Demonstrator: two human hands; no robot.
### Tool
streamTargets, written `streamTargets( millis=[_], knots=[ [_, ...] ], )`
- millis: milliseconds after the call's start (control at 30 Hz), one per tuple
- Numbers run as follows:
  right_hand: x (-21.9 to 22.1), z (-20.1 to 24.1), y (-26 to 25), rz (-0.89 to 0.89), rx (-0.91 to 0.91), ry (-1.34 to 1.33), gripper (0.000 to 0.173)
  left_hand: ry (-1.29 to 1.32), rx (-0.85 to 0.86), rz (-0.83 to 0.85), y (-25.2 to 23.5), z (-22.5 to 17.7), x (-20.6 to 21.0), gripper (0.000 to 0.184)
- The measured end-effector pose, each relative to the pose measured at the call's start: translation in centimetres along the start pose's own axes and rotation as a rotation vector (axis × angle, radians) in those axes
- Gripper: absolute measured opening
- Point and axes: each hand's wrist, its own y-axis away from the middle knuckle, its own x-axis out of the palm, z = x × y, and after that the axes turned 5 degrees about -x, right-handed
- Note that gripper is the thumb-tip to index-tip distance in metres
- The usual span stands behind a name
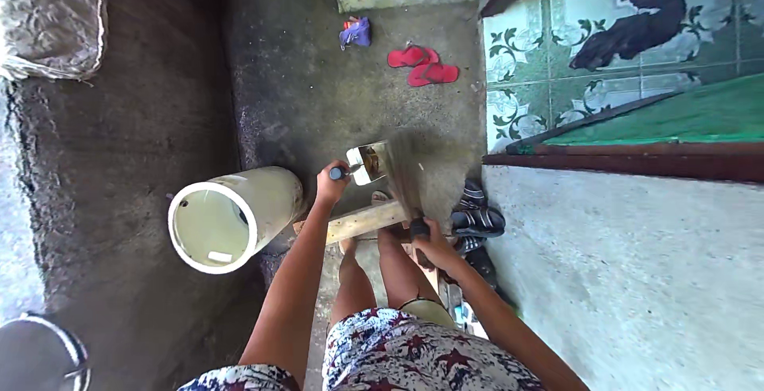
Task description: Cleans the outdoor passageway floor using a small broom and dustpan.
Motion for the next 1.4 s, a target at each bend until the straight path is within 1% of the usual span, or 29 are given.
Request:
streamTargets(
  millis=[100,167,233,300,400,467,567,667,733,833,900,967,1033,1100,1200,1300,1400],
  knots=[
    [-0.1,1.7,-2.0,0.181,-0.020,0.043,0.083,0.139,-0.039,-0.102,-0.5,0.8,2.2,0.026],
    [-0.6,2.3,-1.5,0.226,-0.015,-0.005,0.082,0.183,-0.075,-0.159,-0.6,0.8,3.3,0.027],
    [-2.1,2.0,0.5,0.207,-0.009,-0.111,0.079,0.157,-0.110,-0.186,-0.6,0.6,3.6,0.026],
    [-4.3,1.0,3.0,0.115,-0.016,-0.188,0.076,0.077,-0.129,-0.183,-0.8,0.7,3.3,0.026],
    [-7.2,-0.2,5.0,0.026,-0.026,-0.193,0.076,-0.033,-0.119,-0.120,-1.4,1.2,2.9,0.029],
    [-7.4,-0.5,3.8,-0.038,-0.008,-0.166,0.076,-0.126,-0.093,-0.067,-1.7,1.4,2.9,0.029],
    [-5.3,0.6,-1.2,-0.112,0.070,-0.153,0.079,-0.224,-0.083,-0.008,-2.1,1.3,2.9,0.027],
    [-2.3,2.6,-6.3,-0.053,0.139,-0.176,0.081,-0.290,-0.038,0.037,-2.5,1.6,2.7,0.027],
    [-0.2,3.5,-7.7,0.031,0.125,-0.108,0.082,-0.304,-0.013,0.054,-2.9,1.9,2.5,0.027],
    [1.9,3.9,-7.8,0.183,0.055,0.077,0.088,-0.271,0.008,0.048,-3.2,2.6,2.4,0.026],
    [2.7,4.1,-6.7,0.298,0.023,0.144,0.085,-0.182,0.009,-0.011,-3.1,3.2,2.2,0.027],
    [3.0,4.9,-5.1,0.385,0.002,0.194,0.087,-0.038,0.008,-0.104,-3.1,3.6,1.8,0.028],
    [3.1,5.2,-3.1,0.401,-0.021,0.342,0.092,0.053,-0.017,-0.178,-2.5,4.4,1.0,0.029],
    [2.4,5.5,-1.5,0.415,-0.082,0.426,0.096,0.125,-0.047,-0.226,-1.3,5.0,-0.5,0.027],
    [1.7,6.6,1.6,0.458,-0.114,0.625,0.097,0.244,-0.060,-0.296,2.7,5.4,-3.1,0.026],
    [1.2,9.7,5.6,0.466,-0.107,0.943,0.098,0.407,-0.084,-0.378,7.3,4.5,-5.8,0.023],
    [0.1,12.5,9.2,0.459,-0.137,1.116,0.097,0.521,-0.061,-0.425,12.1,3.6,-8.5,0.020]
  ],
)
